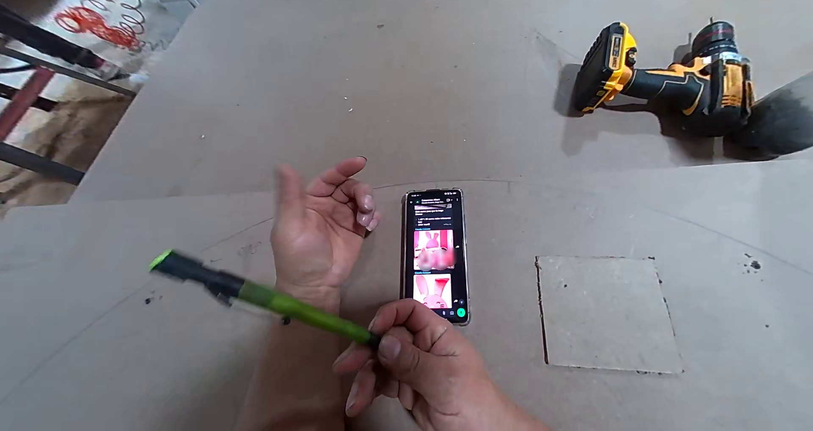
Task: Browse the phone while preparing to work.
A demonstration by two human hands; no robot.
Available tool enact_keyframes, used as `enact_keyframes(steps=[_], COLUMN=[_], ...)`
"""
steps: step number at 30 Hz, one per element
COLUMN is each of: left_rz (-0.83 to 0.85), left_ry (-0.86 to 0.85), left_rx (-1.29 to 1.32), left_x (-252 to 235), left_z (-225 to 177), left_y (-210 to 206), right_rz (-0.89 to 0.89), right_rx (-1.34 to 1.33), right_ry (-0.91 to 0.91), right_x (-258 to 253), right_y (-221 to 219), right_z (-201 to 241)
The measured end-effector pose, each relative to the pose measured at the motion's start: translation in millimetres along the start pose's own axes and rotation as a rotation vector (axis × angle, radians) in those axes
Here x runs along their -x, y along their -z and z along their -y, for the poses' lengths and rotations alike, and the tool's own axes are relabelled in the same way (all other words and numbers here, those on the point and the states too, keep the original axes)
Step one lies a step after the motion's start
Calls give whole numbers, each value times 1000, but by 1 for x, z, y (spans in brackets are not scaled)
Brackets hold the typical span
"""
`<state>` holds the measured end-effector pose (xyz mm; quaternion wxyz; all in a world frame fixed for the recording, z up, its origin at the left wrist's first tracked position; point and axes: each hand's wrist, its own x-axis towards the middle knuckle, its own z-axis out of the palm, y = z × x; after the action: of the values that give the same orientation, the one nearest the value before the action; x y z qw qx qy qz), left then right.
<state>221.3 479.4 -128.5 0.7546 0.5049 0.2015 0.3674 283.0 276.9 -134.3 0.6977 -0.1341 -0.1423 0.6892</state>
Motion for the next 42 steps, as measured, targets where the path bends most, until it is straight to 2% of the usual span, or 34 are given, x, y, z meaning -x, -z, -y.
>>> enact_keyframes(steps=[3,6,10,13,18,24,28,34,38,42], left_rz=[84,274,439,504,402,563,479,123,91,149], left_ry=[-16,-23,-46,-57,6,-2,-18,-94,-123,-79], left_rx=[91,101,-56,-92,83,31,43,180,88,-97], left_x=[0,4,9,10,9,9,8,4,2,2], left_z=[-4,1,2,-3,-2,-3,-6,5,6,8], left_y=[-1,7,5,2,1,-2,-8,5,2,2], right_rz=[-11,-14,-18,-15,-18,-25,-29,55,125,143], right_rx=[-19,-14,-16,-36,-55,-41,0,223,334,409], right_ry=[3,6,1,0,-1,-3,-16,-138,-255,-293], right_x=[0,0,0,1,1,0,0,4,7,6], right_y=[-2,-2,-3,-2,-3,-2,-3,-6,-8,-7], right_z=[1,1,2,2,4,3,2,-2,-1,-2])
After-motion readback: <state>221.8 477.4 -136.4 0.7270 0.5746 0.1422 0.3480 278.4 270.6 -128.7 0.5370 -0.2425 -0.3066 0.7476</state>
